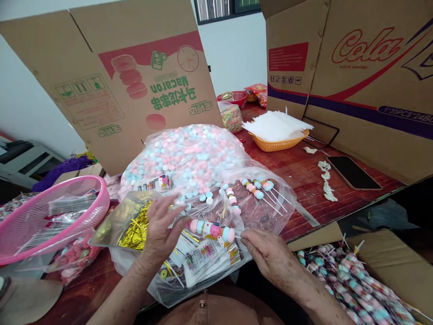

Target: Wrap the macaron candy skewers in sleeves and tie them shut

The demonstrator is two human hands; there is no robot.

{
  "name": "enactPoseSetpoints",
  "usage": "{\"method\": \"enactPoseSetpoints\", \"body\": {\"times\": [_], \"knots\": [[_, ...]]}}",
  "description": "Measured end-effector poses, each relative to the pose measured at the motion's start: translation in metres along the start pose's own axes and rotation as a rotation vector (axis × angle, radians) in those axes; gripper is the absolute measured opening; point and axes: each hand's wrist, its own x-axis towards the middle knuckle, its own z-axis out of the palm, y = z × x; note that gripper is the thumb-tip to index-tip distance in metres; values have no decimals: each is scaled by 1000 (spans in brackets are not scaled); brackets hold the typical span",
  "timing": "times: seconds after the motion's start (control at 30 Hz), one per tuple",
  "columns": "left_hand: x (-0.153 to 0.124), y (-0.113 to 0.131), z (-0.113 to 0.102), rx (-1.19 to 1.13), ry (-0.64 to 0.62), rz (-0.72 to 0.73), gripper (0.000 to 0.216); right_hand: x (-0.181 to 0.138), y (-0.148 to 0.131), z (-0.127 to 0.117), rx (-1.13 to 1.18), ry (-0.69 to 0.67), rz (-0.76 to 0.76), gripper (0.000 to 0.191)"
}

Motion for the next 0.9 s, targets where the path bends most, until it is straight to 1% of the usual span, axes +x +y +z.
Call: {"method": "enactPoseSetpoints", "body": {"times": [0.03, 0.07, 0.1, 0.13, 0.2, 0.23, 0.27, 0.37, 0.43, 0.5, 0.53, 0.63, 0.73, 0.8, 0.9], "knots": [[-2, -2, 4, -123, 171, -141, 44, 0, -3, 6, 54, 24, 40, 24], [-5, -2, 8, -303, 295, -294, 60, 1, -5, 12, 104, 48, 75, 25], [-8, 0, 13, -523, 349, -445, 72, 2, -8, 17, 149, 62, 102, 26], [-10, 4, 17, -760, 337, -579, 78, 4, -12, 22, 188, 61, 119, 27], [-10, 17, 27, -1160, 223, -761, 79, 9, -21, 33, 247, 36, 122, 28], [-8, 25, 31, -1290, 180, -817, 76, 13, -26, 38, 271, 19, 118, 29], [-4, 32, 35, -1371, 178, -859, 70, 17, -31, 43, 293, 12, 117, 29], [10, 40, 39, -1472, 243, -969, 39, 26, -41, 53, 347, 8, 143, 28], [17, 36, 38, -1510, 295, -1031, 30, 28, -42, 57, 344, -16, 158, 28], [16, 31, 39, -1523, 340, -1068, 29, 27, -41, 61, 309, -50, 151, 29], [13, 30, 41, -1519, 340, -1082, 29, 26, -41, 64, 294, -56, 147, 30], [-2, 36, 55, -1487, 257, -1102, 36, 28, -42, 75, 297, -7, 149, 32], [-16, 43, 67, -1447, 224, -1140, 34, 32, -42, 84, 347, 31, 201, 34], [-20, 43, 67, -1417, 234, -1167, 34, 32, -41, 87, 380, 3, 232, 34], [-21, 38, 62, -1393, 246, -1170, 35, 30, -41, 89, 386, -44, 224, 33]]}}
